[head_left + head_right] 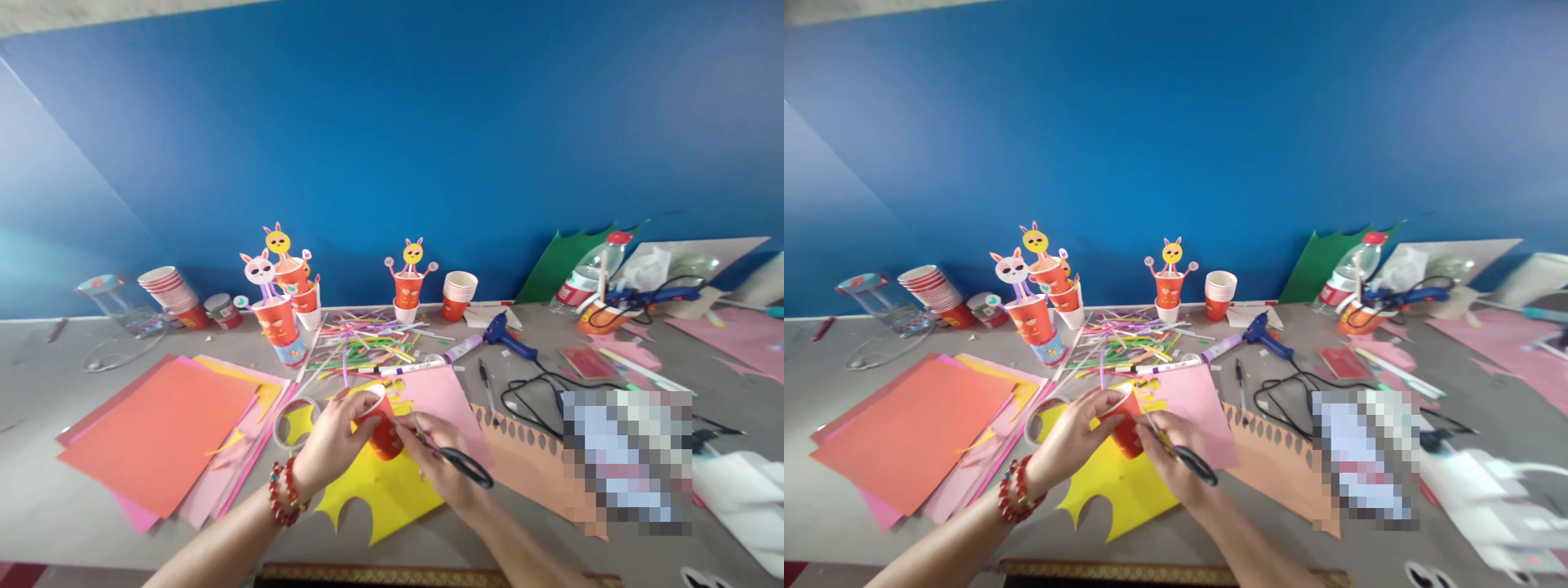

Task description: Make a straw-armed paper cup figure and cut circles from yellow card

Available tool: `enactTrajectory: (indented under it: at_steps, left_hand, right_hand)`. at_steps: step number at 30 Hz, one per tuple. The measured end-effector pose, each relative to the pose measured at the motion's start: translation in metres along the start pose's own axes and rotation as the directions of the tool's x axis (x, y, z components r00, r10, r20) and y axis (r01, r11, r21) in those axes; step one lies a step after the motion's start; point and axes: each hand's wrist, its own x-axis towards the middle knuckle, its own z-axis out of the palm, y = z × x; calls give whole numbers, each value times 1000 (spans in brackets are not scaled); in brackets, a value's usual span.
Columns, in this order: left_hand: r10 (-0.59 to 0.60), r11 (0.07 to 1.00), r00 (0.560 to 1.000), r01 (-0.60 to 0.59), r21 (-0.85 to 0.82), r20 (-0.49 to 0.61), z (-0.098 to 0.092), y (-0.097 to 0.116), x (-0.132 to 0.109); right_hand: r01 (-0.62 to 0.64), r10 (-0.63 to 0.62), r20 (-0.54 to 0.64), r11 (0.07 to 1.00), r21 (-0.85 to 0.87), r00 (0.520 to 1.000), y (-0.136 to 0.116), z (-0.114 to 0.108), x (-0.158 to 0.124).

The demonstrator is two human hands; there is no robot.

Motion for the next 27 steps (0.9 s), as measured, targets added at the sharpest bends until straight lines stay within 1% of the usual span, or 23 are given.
enactTrajectory:
  at_steps: [2, 5, 10, 13, 17, 18, 20, 23, 27]
  left_hand:
    - [-11, 1000, 1000, 11, 2, -2, 1, -1, -1]
    - [-12, 1000, 1000, 12, -3, 3, 2, -3, -3]
    - [26, 1000, 1000, -26, -7, 1, 2, -3, -4]
    - [48, 998, 999, -48, -26, 10, -1, 0, -3]
    - [57, 998, 998, -57, -17, 12, 0, 2, -2]
    - [64, 998, 998, -64, -5, 5, 2, 2, -2]
    - [85, 996, 996, -85, 21, -20, 6, 0, -3]
    - [147, 987, 985, -141, 72, -89, 11, 0, -6]
    - [250, 958, 954, -220, 185, -164, 14, 7, -8]
  right_hand:
    - [-43, 44, -18, 999, 13, 999, 0, 0, -1]
    - [-57, 57, -9, 997, 54, 998, 1, 0, -2]
    - [-105, 106, 1, 987, 126, 994, 2, 1, -5]
    - [-89, 89, 5, 985, 150, 996, -2, 1, -5]
    - [-31, 32, -4, 990, 135, 999, -5, 0, -3]
    - [-31, 31, 0, 991, 134, 1000, -4, 0, -3]
    - [-69, 69, 6, 983, 172, 998, -1, 0, -3]
    - [-154, 155, 22, 937, 313, 988, 2, 3, -4]
    - [-198, 207, 29, 870, 452, 978, 2, 8, -4]
